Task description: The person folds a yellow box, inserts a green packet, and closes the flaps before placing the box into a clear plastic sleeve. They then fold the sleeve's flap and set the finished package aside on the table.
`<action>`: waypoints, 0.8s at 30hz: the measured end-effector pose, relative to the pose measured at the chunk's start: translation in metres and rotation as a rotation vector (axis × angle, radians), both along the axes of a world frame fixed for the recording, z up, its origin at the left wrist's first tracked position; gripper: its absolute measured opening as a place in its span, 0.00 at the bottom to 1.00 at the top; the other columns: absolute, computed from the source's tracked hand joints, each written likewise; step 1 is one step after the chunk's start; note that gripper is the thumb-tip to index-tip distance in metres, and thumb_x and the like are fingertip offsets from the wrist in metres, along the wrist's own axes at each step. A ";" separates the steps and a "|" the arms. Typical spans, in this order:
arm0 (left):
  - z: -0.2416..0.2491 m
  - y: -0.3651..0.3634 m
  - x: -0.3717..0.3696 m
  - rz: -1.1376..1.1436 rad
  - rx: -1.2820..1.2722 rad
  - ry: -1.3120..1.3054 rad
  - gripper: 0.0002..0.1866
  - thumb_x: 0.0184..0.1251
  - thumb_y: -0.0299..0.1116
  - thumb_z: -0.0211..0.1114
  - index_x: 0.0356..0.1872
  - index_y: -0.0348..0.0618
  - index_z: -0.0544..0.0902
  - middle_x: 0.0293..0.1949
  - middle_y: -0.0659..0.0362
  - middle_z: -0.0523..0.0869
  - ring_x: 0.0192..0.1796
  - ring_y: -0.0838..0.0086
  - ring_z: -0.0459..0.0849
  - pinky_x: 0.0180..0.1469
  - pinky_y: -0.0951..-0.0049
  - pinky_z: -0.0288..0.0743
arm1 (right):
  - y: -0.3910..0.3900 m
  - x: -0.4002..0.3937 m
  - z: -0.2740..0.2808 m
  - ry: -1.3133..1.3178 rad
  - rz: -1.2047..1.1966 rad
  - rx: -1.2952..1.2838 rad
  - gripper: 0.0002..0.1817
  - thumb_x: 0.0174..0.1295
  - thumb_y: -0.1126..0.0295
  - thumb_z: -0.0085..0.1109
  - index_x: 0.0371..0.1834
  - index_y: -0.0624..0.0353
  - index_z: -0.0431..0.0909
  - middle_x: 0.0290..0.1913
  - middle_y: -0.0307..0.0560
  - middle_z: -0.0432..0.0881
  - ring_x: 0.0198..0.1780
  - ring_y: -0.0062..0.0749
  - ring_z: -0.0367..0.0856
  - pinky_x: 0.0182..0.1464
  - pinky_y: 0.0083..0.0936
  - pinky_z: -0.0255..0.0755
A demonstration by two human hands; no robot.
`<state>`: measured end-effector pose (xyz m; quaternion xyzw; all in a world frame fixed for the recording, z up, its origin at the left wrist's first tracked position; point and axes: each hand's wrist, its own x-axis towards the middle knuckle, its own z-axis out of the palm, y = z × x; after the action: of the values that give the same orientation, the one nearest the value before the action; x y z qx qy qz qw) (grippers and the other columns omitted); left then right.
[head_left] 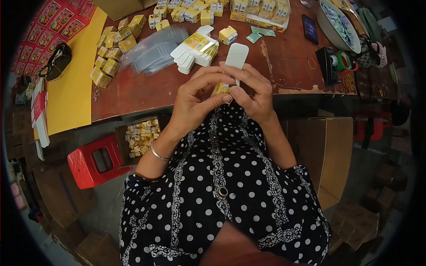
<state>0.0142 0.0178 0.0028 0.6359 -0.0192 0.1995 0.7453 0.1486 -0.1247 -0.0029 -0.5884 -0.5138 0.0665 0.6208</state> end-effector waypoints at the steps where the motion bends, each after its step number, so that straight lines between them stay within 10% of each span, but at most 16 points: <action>1: 0.000 0.000 -0.001 0.001 -0.001 0.001 0.19 0.67 0.13 0.68 0.58 0.31 0.83 0.64 0.54 0.76 0.60 0.72 0.82 0.60 0.73 0.82 | 0.001 0.000 -0.001 -0.052 0.007 0.021 0.22 0.64 0.68 0.67 0.59 0.67 0.84 0.57 0.56 0.86 0.56 0.42 0.86 0.60 0.30 0.78; 11: -0.004 -0.004 -0.005 -0.027 -0.239 0.018 0.17 0.68 0.15 0.69 0.56 0.30 0.80 0.62 0.53 0.77 0.59 0.70 0.85 0.59 0.73 0.85 | 0.001 0.001 0.001 -0.305 0.030 0.045 0.18 0.69 0.70 0.60 0.56 0.72 0.85 0.60 0.62 0.85 0.64 0.49 0.82 0.67 0.39 0.74; 24: 0.007 -0.006 -0.002 0.061 -0.206 -0.032 0.23 0.65 0.16 0.72 0.57 0.34 0.70 0.62 0.48 0.77 0.62 0.66 0.84 0.63 0.70 0.83 | -0.004 -0.007 0.008 0.163 0.046 0.027 0.10 0.61 0.76 0.72 0.46 0.62 0.88 0.54 0.48 0.90 0.62 0.37 0.81 0.63 0.33 0.76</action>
<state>0.0127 0.0123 0.0097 0.5528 0.0091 0.2331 0.8000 0.1414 -0.1289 0.0046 -0.5607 -0.4757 0.1214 0.6668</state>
